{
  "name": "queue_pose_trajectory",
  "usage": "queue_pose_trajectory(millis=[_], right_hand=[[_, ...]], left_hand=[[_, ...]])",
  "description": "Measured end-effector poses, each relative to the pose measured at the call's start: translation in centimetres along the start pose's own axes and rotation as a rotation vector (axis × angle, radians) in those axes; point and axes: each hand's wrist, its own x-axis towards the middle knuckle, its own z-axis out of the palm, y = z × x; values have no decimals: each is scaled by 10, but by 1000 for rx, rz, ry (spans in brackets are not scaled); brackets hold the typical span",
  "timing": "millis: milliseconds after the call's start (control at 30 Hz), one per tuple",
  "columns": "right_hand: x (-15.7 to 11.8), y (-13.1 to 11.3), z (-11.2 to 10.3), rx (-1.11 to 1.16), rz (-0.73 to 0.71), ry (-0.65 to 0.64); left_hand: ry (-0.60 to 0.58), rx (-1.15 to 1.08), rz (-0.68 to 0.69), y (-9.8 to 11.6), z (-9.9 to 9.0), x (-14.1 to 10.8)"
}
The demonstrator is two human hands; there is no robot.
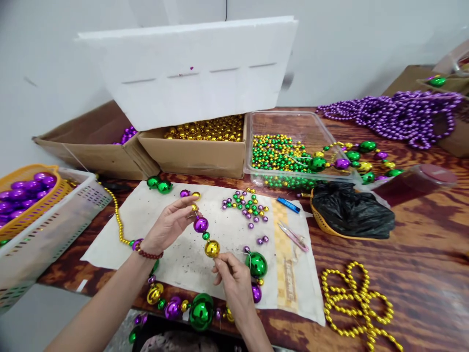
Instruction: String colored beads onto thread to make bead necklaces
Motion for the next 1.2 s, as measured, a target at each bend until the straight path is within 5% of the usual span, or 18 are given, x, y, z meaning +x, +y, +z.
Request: queue_pose_trajectory(millis=[233, 433, 567, 700, 867, 1067, 1200], right_hand=[[19, -9, 14, 112, 107, 1], [31, -16, 7, -124, 133, -127], [60, -52, -14, -320, -100, -12], [95, -85, -20, -196, -227, 18], [111, -86, -16, -165, -248, -40], [107, -85, -18, -541, -384, 49], [122, -106, -28, -381, -338, 156]], left_hand=[[52, -27, 40, -19, 18, 0], [192, 10, 149, -47, 42, 21], [36, 170, 143, -52, 45, 26], [-102, 398, 170, -56, 48, 21], [-150, 526, 250, -62, 49, 20], [-177, 551, 259, -66, 49, 24], [-208, 605, 271, -64, 49, 21]])
